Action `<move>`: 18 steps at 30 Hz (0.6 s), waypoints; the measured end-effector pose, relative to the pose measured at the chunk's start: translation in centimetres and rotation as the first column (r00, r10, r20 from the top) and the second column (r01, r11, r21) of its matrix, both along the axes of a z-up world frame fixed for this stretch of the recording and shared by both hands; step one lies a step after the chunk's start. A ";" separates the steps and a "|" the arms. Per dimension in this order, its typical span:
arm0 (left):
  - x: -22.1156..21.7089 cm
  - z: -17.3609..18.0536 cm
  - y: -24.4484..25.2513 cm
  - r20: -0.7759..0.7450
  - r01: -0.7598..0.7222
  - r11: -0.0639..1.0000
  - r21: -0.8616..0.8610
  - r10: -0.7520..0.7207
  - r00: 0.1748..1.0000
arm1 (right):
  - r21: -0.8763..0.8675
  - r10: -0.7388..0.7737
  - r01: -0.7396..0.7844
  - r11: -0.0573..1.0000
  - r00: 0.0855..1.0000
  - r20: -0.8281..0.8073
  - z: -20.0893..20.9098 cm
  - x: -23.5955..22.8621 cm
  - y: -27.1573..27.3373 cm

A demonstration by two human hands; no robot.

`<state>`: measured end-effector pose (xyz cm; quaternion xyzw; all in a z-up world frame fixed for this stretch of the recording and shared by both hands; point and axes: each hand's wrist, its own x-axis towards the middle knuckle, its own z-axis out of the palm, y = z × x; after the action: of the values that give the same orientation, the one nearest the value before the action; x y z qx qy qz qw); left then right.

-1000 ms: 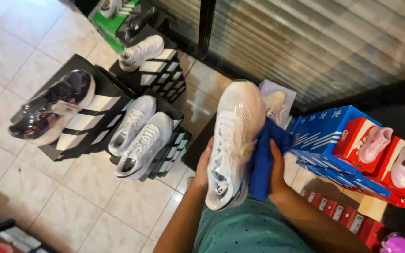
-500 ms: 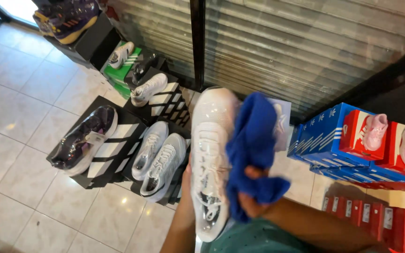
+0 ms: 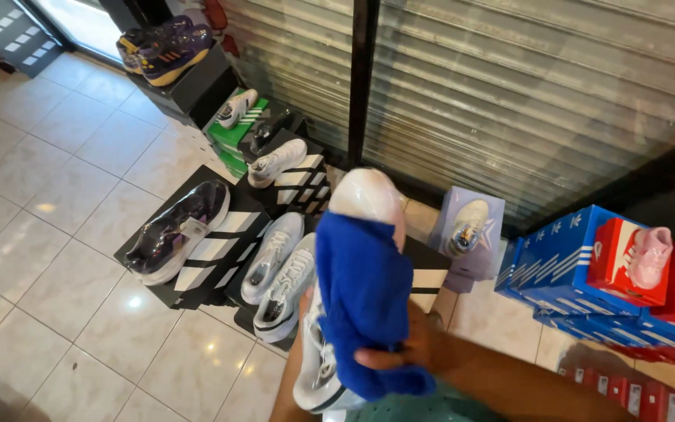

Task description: The person wipes a white sneaker with a blue cloth, then places it on a black shoe box. They proceed to wipe the exterior and interior of several black shoe boxes with the same blue cloth, opening and closing the lids as needed.

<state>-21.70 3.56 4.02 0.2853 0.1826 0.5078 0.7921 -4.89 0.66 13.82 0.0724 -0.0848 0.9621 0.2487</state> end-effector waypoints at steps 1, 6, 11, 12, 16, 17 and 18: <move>-0.2 -0.1 -0.1 -0.005 -0.003 1.000 -0.010 0.003 1.000 | 0.543 -0.450 0.208 0.814 0.816 0.362 -1.1 2.0 0.8; -0.5 -0.3 -0.9 -0.026 -0.020 0.998 -0.057 0.019 0.999 | 0.983 -0.975 0.039 -0.179 -0.139 -0.172 -9.3 6.5 6.3; -1.8 1.2 -0.5 -0.115 -0.055 0.974 0.221 0.082 0.990 | 0.978 -0.968 -0.027 -0.207 -0.140 -0.209 -8.0 4.6 3.1; -2.0 1.9 -0.4 -0.115 -0.056 0.974 0.220 0.083 0.990 | 0.978 -0.968 -0.027 -0.207 -0.139 -0.208 -7.6 4.8 2.9; -2.0 1.3 -0.6 0.015 -0.021 0.995 0.096 0.020 1.000 | 0.978 -0.968 -0.073 -0.198 -0.140 -0.206 -5.5 5.0 3.1; -1.8 0.5 -0.5 0.165 0.004 0.996 0.093 -0.019 0.986 | 0.976 -0.968 -0.087 -0.199 -0.140 -0.209 -4.8 4.7 3.5; -1.4 0.3 -0.7 0.165 0.004 0.995 0.097 -0.020 0.986 | 0.975 -0.967 -0.087 -0.202 -0.140 -0.213 -4.6 4.3 2.9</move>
<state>-23.08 2.87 4.35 0.2810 0.0895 0.5331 0.7930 -0.64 3.52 9.26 -0.3682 -0.7065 0.2233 0.5616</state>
